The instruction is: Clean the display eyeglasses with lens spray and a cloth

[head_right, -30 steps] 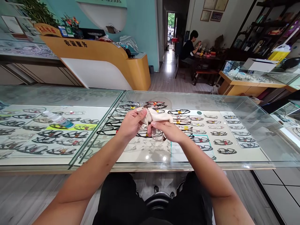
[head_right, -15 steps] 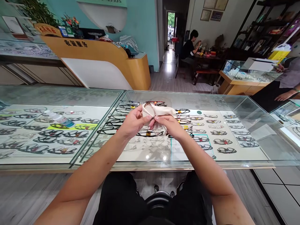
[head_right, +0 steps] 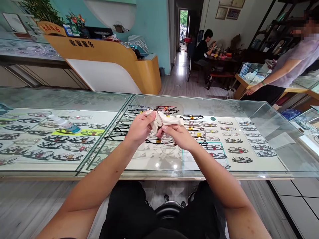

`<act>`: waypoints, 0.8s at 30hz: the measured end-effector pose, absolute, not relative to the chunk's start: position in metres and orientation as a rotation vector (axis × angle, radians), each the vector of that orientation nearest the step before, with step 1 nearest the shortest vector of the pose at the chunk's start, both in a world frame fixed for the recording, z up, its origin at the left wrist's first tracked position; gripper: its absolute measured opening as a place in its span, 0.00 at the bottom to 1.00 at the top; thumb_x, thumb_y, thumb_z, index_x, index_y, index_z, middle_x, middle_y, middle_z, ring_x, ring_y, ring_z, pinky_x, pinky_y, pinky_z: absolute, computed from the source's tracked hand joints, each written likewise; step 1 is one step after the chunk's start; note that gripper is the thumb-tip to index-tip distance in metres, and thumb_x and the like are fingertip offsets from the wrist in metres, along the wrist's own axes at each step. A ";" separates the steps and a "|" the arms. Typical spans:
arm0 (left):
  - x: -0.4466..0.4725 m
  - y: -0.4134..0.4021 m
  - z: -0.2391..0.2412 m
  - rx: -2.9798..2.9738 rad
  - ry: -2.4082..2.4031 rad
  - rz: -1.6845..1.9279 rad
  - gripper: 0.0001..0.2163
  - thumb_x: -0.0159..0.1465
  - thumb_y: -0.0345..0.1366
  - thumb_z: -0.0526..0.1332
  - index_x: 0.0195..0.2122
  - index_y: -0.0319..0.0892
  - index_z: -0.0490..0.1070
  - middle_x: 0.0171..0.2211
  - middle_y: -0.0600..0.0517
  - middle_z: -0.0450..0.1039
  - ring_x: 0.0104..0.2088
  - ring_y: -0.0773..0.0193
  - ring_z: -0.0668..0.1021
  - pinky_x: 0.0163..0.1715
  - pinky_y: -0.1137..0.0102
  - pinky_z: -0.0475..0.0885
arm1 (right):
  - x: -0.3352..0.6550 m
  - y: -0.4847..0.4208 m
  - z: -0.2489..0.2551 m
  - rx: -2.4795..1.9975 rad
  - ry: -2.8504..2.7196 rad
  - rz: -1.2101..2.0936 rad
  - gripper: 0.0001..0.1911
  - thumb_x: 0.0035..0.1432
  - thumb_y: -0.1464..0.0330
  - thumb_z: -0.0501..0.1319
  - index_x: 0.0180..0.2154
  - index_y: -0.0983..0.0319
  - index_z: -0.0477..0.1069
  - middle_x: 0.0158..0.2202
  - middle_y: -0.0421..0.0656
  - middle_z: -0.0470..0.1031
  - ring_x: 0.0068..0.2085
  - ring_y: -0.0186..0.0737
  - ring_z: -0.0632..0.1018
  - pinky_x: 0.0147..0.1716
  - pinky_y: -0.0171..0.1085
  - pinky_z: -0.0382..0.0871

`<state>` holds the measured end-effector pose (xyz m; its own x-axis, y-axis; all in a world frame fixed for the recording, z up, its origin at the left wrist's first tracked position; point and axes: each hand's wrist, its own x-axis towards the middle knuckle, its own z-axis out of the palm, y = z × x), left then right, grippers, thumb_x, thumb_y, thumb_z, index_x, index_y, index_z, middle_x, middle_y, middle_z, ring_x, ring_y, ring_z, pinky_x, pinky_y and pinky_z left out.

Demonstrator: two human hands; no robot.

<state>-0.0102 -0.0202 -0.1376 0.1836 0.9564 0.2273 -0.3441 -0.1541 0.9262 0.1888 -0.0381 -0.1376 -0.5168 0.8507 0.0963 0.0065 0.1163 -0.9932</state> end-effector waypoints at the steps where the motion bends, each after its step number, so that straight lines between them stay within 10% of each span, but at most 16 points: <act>1: -0.013 -0.019 -0.135 1.192 0.681 1.290 0.24 0.61 0.57 0.77 0.34 0.38 0.77 0.26 0.49 0.79 0.24 0.65 0.78 0.26 0.73 0.74 | 0.190 -0.038 -0.136 -0.842 -1.658 1.488 0.25 0.69 0.47 0.64 0.36 0.60 0.87 0.38 0.44 0.86 0.42 0.42 0.79 0.50 0.40 0.69; 10: -0.029 -0.022 -0.127 1.295 0.619 1.061 0.23 0.61 0.43 0.81 0.52 0.37 0.79 0.37 0.47 0.84 0.32 0.63 0.82 0.33 0.72 0.77 | 0.197 -0.032 -0.129 -0.765 -1.559 1.559 0.26 0.64 0.45 0.68 0.33 0.61 0.87 0.32 0.45 0.84 0.38 0.43 0.79 0.47 0.42 0.71; 24: -0.014 -0.029 -0.131 1.252 0.667 1.093 0.20 0.58 0.43 0.82 0.41 0.40 0.75 0.26 0.52 0.80 0.24 0.64 0.81 0.27 0.73 0.75 | 0.186 -0.038 -0.138 -0.824 -1.617 1.574 0.30 0.63 0.40 0.67 0.34 0.61 0.86 0.35 0.45 0.84 0.41 0.44 0.79 0.49 0.42 0.72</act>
